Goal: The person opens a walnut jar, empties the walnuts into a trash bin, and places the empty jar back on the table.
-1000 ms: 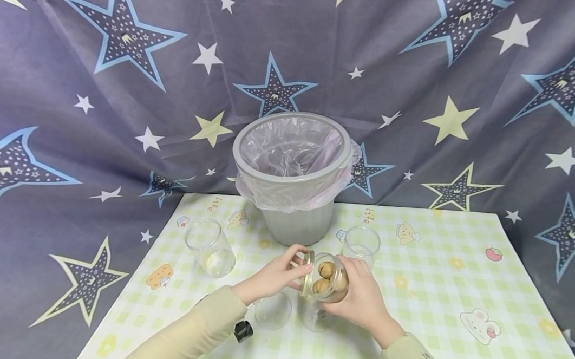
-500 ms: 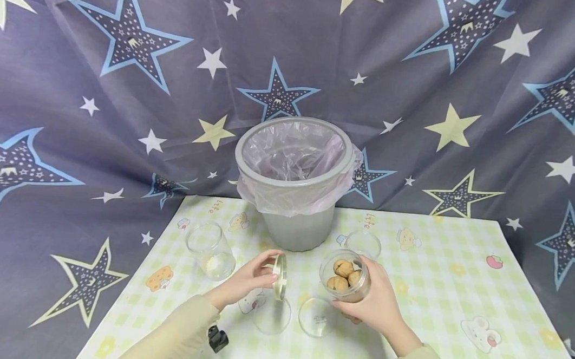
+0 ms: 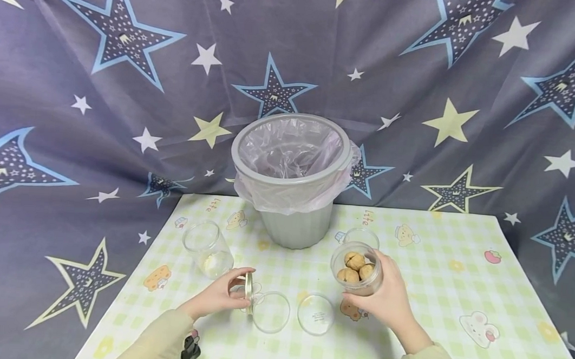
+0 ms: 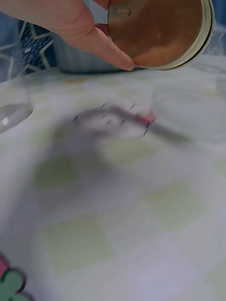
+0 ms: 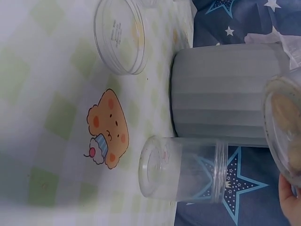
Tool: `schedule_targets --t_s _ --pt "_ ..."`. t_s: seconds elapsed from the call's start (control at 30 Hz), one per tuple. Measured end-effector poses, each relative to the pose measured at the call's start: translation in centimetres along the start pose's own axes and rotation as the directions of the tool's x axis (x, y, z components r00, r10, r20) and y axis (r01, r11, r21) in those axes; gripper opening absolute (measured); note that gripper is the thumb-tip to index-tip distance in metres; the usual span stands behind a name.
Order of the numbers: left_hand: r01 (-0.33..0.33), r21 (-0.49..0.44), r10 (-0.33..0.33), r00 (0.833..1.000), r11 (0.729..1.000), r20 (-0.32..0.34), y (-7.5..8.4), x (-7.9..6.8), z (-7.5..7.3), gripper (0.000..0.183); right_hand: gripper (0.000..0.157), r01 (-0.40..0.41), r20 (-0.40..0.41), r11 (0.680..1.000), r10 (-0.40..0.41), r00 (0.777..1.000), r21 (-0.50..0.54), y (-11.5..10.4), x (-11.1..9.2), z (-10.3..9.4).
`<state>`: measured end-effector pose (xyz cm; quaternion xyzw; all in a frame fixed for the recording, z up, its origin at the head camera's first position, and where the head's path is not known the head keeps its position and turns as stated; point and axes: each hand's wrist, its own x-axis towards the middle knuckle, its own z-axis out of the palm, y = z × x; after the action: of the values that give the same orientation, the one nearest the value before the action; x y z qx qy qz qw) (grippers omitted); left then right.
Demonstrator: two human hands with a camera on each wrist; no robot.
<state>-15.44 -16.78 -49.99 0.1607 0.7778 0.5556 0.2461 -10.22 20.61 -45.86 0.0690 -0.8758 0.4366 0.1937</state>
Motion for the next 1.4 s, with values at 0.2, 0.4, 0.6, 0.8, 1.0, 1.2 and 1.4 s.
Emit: schedule_targets --t_s 0.2,0.4,0.6,0.8,1.0,1.2,1.4 --pt "0.021 0.001 -0.021 1.000 1.000 -0.010 -0.8 -0.4 -0.6 0.079 0.101 0.013 -0.017 0.999 -0.013 1.000 0.030 0.2 -0.1 -0.1" --pt "-0.005 0.042 0.005 1.000 0.999 0.002 -2.0 -0.5 -1.1 0.078 0.100 0.034 -0.026 0.999 -0.033 0.999 0.026 0.4 -0.2 -0.1" --pt "-0.031 0.026 0.031 0.999 0.999 0.019 -2.7 -0.5 -1.4 0.081 0.101 0.041 -0.028 0.999 -0.040 0.999 0.028 0.4 -0.3 -0.2" --pt "-0.026 0.083 0.024 1.000 0.996 0.019 -3.2 -0.8 -1.7 0.083 0.101 0.025 -0.027 0.999 -0.024 0.999 0.030 0.3 -0.3 -0.3" --pt "-0.030 0.289 0.038 0.999 0.957 -0.023 -3.0 -1.5 -2.1 0.087 0.100 0.017 -0.034 1.000 -0.017 0.999 0.023 0.4 -0.5 -0.2" --pt "-0.070 0.432 0.077 0.997 0.899 0.002 -2.6 -2.2 -2.1 0.096 0.100 0.033 -0.036 0.999 -0.032 0.999 0.024 0.5 -0.4 0.0" --pt "-0.111 0.519 0.106 0.994 0.847 0.039 -2.5 -2.8 -2.2 0.097 0.100 0.038 -0.034 0.999 -0.037 0.999 0.025 0.4 -0.5 0.1"
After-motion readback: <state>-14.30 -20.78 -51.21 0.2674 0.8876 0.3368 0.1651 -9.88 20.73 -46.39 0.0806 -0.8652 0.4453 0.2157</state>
